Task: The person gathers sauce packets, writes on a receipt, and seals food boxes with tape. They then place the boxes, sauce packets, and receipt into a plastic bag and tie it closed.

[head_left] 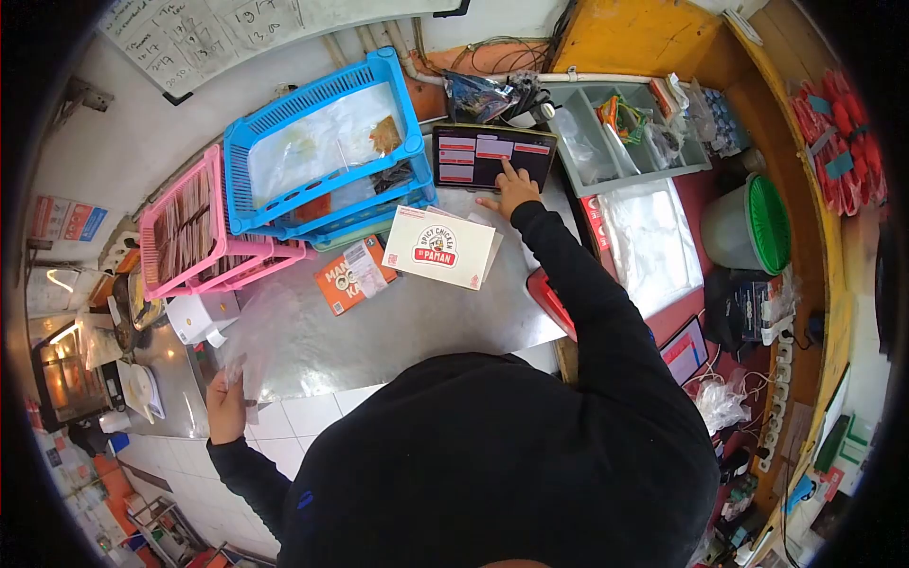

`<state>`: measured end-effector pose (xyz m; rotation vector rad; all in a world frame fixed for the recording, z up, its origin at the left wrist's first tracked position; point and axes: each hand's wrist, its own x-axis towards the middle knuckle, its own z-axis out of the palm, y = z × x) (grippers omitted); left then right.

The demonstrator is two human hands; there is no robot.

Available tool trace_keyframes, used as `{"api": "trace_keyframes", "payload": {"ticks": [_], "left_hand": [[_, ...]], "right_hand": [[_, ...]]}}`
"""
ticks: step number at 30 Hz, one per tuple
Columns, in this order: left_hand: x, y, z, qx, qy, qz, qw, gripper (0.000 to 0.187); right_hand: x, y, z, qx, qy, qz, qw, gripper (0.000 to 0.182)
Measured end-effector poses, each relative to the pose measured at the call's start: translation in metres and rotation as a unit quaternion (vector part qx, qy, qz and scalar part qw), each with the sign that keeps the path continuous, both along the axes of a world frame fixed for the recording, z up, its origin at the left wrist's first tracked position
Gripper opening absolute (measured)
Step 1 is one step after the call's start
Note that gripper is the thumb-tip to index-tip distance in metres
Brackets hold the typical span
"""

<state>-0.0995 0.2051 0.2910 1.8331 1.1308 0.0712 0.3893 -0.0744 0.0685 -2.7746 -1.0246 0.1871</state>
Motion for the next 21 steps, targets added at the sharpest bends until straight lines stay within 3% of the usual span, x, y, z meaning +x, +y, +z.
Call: {"api": "trace_keyframes", "payload": {"ticks": [4,7,11,14,17,21], "left_hand": [[0.012,-0.017,0.006,-0.042,-0.009,0.033,0.999,0.033],[0.010,-0.018,0.011,-0.091,-0.042,0.038,0.994,0.032],[-0.001,-0.013,0.003,-0.100,-0.081,0.024,0.991,0.029],[-0.010,-0.006,-0.006,-0.143,-0.088,0.016,0.986,0.029],[-0.018,-0.001,-0.020,-0.125,-0.097,-0.015,0.987,0.032],[-0.027,0.001,-0.030,-0.149,-0.109,-0.006,0.983,0.037]], "right_hand": [[0.002,-0.011,-0.004,0.033,-0.025,-0.069,0.997,0.064],[-0.007,-0.024,-0.028,-0.049,0.012,-0.136,0.989,0.067],[-0.021,-0.027,-0.029,-0.165,0.172,-0.092,0.967,0.067],[-0.010,-0.037,-0.061,-0.155,0.219,0.047,0.962,0.067],[-0.017,-0.054,-0.062,-0.052,0.254,-0.078,0.963,0.072],[-0.004,-0.065,-0.074,-0.001,0.230,-0.100,0.968,0.085]]}}
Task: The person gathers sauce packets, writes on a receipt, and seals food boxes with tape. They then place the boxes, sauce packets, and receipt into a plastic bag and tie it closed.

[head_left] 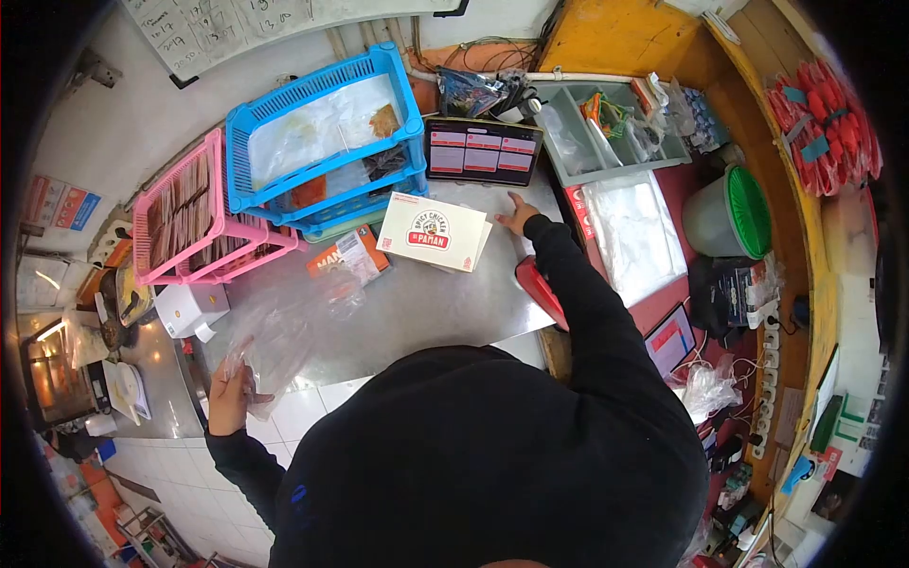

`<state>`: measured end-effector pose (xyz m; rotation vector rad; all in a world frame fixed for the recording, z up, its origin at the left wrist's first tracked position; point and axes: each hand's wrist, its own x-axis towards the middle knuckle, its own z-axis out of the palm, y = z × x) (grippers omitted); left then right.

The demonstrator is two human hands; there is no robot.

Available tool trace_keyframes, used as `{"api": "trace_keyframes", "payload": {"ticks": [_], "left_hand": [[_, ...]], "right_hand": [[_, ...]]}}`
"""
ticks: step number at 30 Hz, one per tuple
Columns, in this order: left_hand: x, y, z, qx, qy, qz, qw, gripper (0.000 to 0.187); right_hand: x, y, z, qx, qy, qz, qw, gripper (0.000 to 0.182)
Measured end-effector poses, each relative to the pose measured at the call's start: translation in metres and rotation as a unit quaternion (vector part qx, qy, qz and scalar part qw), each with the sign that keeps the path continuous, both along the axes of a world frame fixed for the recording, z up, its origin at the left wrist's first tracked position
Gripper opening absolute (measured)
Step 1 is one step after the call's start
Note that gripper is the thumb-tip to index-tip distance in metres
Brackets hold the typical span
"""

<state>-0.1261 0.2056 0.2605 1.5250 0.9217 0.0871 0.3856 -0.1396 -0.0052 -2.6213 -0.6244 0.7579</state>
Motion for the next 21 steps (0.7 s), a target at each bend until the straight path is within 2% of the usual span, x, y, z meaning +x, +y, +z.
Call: {"api": "trace_keyframes", "payload": {"ticks": [2,5,8,11,14,17,21], "left_hand": [[0.007,-0.011,0.012,-0.027,-0.008,0.005,1.000,0.039],[0.015,-0.025,0.025,-0.040,-0.003,0.019,0.999,0.040],[0.009,-0.028,0.024,-0.013,0.025,0.041,0.999,0.041],[0.016,-0.037,0.037,-0.014,0.032,0.030,0.999,0.043],[0.013,-0.034,0.031,-0.026,0.023,0.027,0.999,0.043],[0.014,-0.034,0.027,-0.035,0.015,0.034,0.999,0.043],[0.018,-0.036,0.029,-0.033,0.031,0.016,0.999,0.041]], "right_hand": [[0.006,-0.001,0.005,-0.016,-0.056,0.008,0.998,0.094],[0.015,0.001,0.000,-0.024,-0.080,-0.004,0.996,0.097],[0.013,0.009,0.006,-0.039,-0.103,-0.022,0.994,0.095],[0.007,0.017,0.012,-0.052,-0.114,0.012,0.992,0.093],[0.003,0.028,0.022,-0.072,-0.093,0.063,0.991,0.087],[0.006,0.038,0.026,-0.080,-0.043,0.044,0.995,0.083],[0.009,0.044,0.026,-0.087,-0.054,0.052,0.993,0.080]]}}
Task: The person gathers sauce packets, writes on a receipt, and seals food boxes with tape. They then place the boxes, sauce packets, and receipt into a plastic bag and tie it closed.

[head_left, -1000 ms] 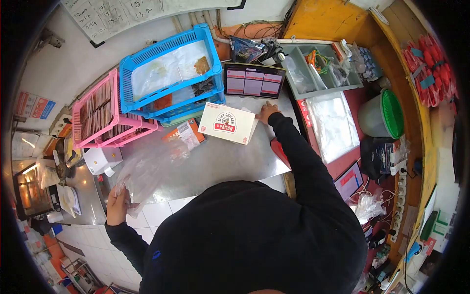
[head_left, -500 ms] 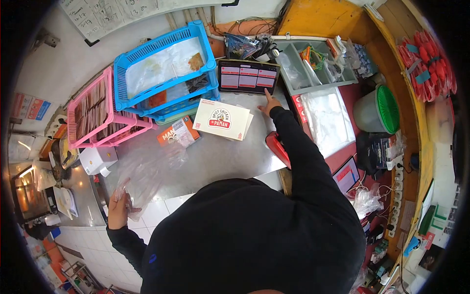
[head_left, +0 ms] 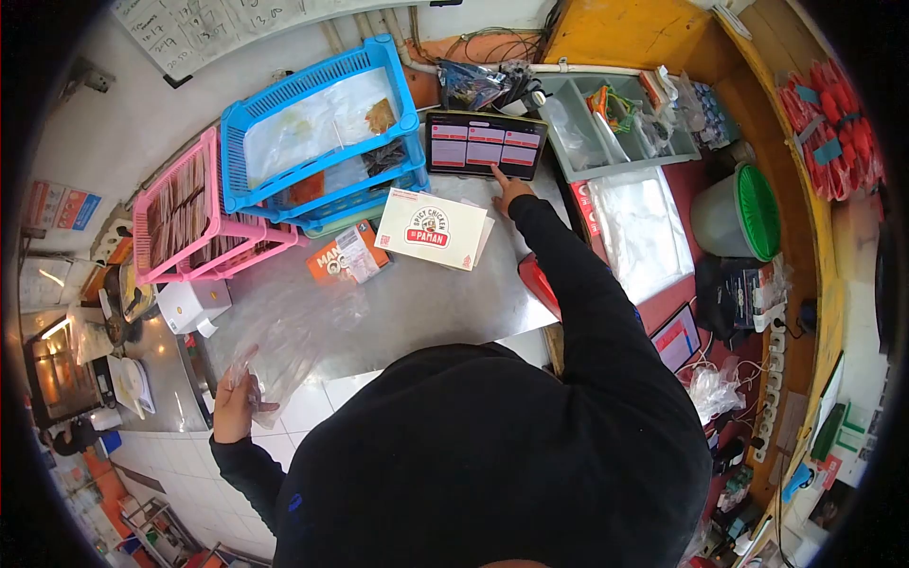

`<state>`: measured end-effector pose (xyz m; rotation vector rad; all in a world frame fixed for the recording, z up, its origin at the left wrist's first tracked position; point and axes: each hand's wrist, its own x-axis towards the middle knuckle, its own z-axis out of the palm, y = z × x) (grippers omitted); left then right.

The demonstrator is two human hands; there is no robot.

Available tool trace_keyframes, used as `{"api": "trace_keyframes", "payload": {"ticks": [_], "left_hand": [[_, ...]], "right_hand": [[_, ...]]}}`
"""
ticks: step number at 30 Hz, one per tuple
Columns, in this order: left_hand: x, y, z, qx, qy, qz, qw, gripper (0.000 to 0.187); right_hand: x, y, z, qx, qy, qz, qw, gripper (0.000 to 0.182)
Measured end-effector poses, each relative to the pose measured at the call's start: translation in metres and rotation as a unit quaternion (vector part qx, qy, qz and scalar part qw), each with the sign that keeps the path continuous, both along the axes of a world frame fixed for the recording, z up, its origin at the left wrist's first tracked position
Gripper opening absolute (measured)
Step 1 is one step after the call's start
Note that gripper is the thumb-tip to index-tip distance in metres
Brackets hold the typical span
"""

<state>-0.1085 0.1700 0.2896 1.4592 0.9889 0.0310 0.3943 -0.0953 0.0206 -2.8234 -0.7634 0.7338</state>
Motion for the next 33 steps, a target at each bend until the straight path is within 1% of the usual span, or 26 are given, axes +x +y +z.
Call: {"api": "trace_keyframes", "payload": {"ticks": [5,6,7,8,9,10,11,12,13,14,15,16,17,18,19,20,21,22,23,24,26,28,30,31,32,33], "left_hand": [[-0.001,-0.002,0.001,0.006,0.008,0.000,1.000,0.041],[-0.002,-0.003,0.002,-0.004,0.003,0.004,1.000,0.042],[-0.002,-0.008,0.005,-0.014,-0.002,0.007,1.000,0.042],[-0.001,-0.011,0.008,-0.023,-0.008,0.011,1.000,0.043],[-0.002,-0.010,0.006,-0.048,-0.030,0.012,0.998,0.044],[-0.005,-0.011,-0.002,-0.074,-0.053,0.015,0.996,0.045],[-0.009,-0.012,-0.011,-0.101,-0.075,0.020,0.992,0.046],[-0.010,-0.008,-0.024,-0.126,-0.090,-0.006,0.988,0.052],[-0.002,-0.016,-0.033,-0.123,-0.084,0.051,0.988,0.057],[0.012,-0.021,-0.029,-0.156,-0.083,0.009,0.984,0.062],[0.024,-0.026,-0.041,-0.213,-0.130,0.000,0.968,0.066],[0.041,-0.040,-0.042,-0.234,-0.136,0.021,0.963,0.067],[0.049,-0.042,-0.046,-0.303,-0.172,-0.062,0.935,0.065],[0.054,-0.048,-0.054,-0.353,-0.196,-0.065,0.912,0.058],[0.058,-0.051,-0.063,-0.334,-0.165,-0.036,0.927,0.056],[0.061,-0.053,-0.075,-0.315,-0.133,-0.007,0.940,0.055],[0.059,-0.049,-0.090,-0.307,-0.106,0.002,0.946,0.053],[0.057,-0.046,-0.106,-0.300,-0.078,0.011,0.951,0.052],[0.047,-0.033,-0.127,-0.305,-0.053,0.002,0.951,0.050],[0.039,-0.025,-0.146,-0.309,-0.027,-0.006,0.951,0.049],[0.031,-0.022,-0.178,-0.312,-0.032,-0.032,0.949,0.049],[0.026,-0.023,-0.203,-0.320,-0.033,-0.050,0.946,0.051],[0.025,-0.022,-0.224,-0.306,-0.037,-0.032,0.951,0.052],[0.022,-0.020,-0.235,-0.299,-0.037,-0.023,0.953,0.053],[0.016,-0.015,-0.253,-0.259,-0.063,-0.022,0.963,0.052],[0.014,-0.011,-0.253,-0.210,-0.054,-0.028,0.976,0.052]], "right_hand": [[0.003,0.004,0.003,-0.017,-0.008,0.003,1.000,0.081],[0.000,0.003,0.004,0.020,-0.045,0.000,0.999,0.074],[-0.004,0.005,0.004,0.128,-0.052,-0.022,0.990,0.069],[-0.015,0.008,0.023,0.234,-0.060,-0.044,0.969,0.064],[-0.027,0.012,0.048,0.337,-0.068,-0.063,0.937,0.060],[-0.054,0.021,0.086,0.436,-0.061,-0.087,0.893,0.043],[-0.082,0.028,0.119,0.486,-0.067,-0.050,0.870,0.033],[-0.119,0.031,0.153,0.554,-0.039,0.003,0.831,0.022],[-0.156,0.033,0.181,0.566,0.015,0.103,0.818,0.006],[-0.189,0.037,0.184,0.608,0.110,0.210,0.758,0.008],[-0.218,0.041,0.187,0.553,0.182,0.318,0.748,0.010],[-0.246,0.053,0.180,0.550,0.173,0.355,0.736,0.021],[-0.267,0.067,0.163,0.545,0.165,0.392,0.723,0.033],[-0.276,0.077,0.137,0.486,0.149,0.361,0.782,0.042],[-0.281,0.085,0.105,0.423,0.131,0.328,0.835,0.051],[-0.285,0.087,0.084,0.356,0.112,0.292,0.881,0.061],[-0.288,0.084,0.078,0.223,0.132,0.288,0.922,0.063],[-0.289,0.080,0.074,0.086,0.149,0.278,0.945,0.065],[-0.292,0.075,0.071,-0.051,0.165,0.263,0.949,0.067],[-0.296,0.069,0.069,-0.020,0.148,0.272,0.951,0.065],[-0.304,0.054,0.066,0.041,0.115,0.291,0.949,0.061],[-0.294,0.061,0.097,0.222,0.182,0.382,0.879,0.050],[-0.267,0.074,0.136,0.314,0.005,0.333,0.889,0.041],[-0.245,0.088,0.164,0.243,-0.024,0.263,0.933,0.050],[-0.228,0.088,0.163,0.093,-0.219,0.252,0.938,0.075],[-0.205,0.093,0.131,0.064,-0.323,0.153,0.932,0.100]]}}
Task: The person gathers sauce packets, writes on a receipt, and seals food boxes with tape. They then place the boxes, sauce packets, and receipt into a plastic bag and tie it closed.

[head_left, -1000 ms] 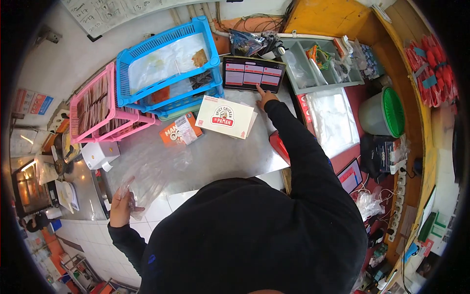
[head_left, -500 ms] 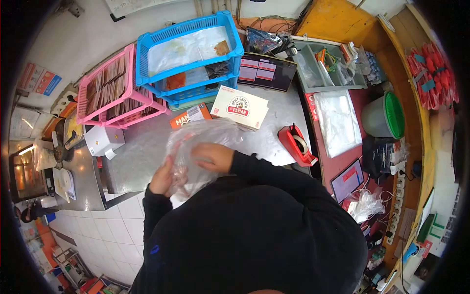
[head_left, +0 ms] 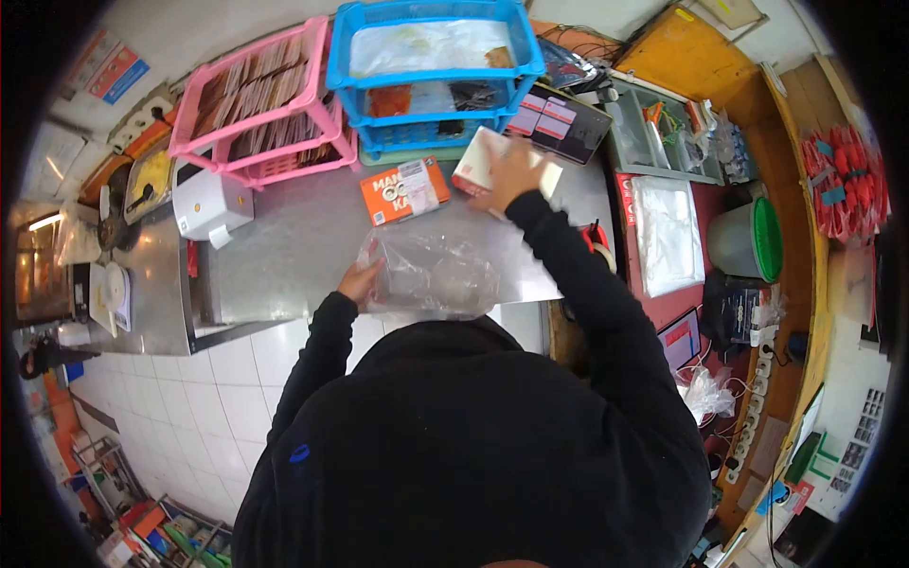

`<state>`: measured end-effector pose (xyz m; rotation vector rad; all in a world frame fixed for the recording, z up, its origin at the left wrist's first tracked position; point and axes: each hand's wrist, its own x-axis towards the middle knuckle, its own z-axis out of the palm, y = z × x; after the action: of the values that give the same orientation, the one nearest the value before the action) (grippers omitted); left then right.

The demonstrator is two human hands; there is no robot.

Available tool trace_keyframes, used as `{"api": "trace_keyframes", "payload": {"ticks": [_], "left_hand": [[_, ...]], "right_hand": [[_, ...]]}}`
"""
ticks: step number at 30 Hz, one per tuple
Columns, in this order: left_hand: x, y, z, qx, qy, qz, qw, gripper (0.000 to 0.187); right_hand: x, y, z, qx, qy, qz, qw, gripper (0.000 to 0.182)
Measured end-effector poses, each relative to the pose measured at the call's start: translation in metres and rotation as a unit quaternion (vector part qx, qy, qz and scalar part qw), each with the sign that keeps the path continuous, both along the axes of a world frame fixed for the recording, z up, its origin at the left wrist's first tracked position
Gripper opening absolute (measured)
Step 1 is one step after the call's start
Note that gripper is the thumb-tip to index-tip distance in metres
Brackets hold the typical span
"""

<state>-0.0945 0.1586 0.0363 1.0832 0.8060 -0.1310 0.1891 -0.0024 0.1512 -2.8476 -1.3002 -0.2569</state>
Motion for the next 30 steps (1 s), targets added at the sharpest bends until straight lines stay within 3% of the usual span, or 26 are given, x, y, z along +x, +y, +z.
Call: {"api": "trace_keyframes", "payload": {"ticks": [2,4,6,8,10,12,14,15,18,19,22,26,28,30], "left_hand": [[-0.010,0.001,0.002,0.098,0.023,-0.007,0.995,0.052],[-0.020,0.009,0.011,0.093,0.032,0.012,0.995,0.052],[-0.030,0.011,0.011,0.086,0.041,0.024,0.995,0.050],[-0.032,0.012,0.008,0.079,0.043,0.032,0.995,0.046],[-0.039,0.013,-0.058,0.246,-0.035,-0.060,0.967,0.042],[-0.041,0.009,-0.080,0.225,-0.072,-0.023,0.971,0.035],[-0.036,0.002,-0.069,0.011,-0.070,0.142,0.987,0.028],[-0.038,0.015,-0.043,0.176,0.079,-0.032,0.981,0.026],[-0.065,0.026,-0.022,0.081,0.073,0.015,0.994,0.024],[-0.059,0.017,-0.001,0.019,0.096,0.028,0.995,0.022],[-0.036,-0.002,-0.009,0.041,0.104,0.045,0.993,0.021],[-0.025,0.002,0.000,0.110,0.112,-0.001,0.988,0.021],[-0.031,0.004,0.005,0.027,0.086,0.050,0.995,0.021],[-0.030,0.003,0.013,-0.043,0.063,0.091,0.993,0.021]], "right_hand": [[0.021,0.005,0.007,-0.117,0.121,-0.084,0.982,0.105],[0.010,0.009,0.024,-0.107,0.153,-0.071,0.980,0.104],[-0.024,0.007,0.031,-0.067,0.104,0.009,0.992,0.102],[-0.066,0.009,0.049,-0.057,0.234,0.080,0.967,0.106],[-0.093,0.006,0.011,0.080,0.362,0.261,0.891,0.108],[-0.131,0.010,-0.020,0.146,0.497,0.276,0.809,0.106],[-0.152,0.008,-0.061,0.153,0.477,0.284,0.817,0.102],[-0.151,0.003,-0.081,0.141,0.424,0.287,0.848,0.103],[-0.140,-0.010,-0.079,-0.034,0.256,0.299,0.919,0.102],[-0.139,-0.010,-0.081,-0.095,0.268,0.281,0.917,0.094],[-0.147,-0.007,-0.079,-0.083,0.282,0.234,0.927,0.088],[-0.118,0.009,-0.073,0.091,0.300,0.205,0.927,0.078],[-0.061,0.010,-0.065,0.185,0.224,0.100,0.951,0.072],[-0.013,0.010,-0.045,0.042,0.137,-0.065,0.987,0.100]]}}
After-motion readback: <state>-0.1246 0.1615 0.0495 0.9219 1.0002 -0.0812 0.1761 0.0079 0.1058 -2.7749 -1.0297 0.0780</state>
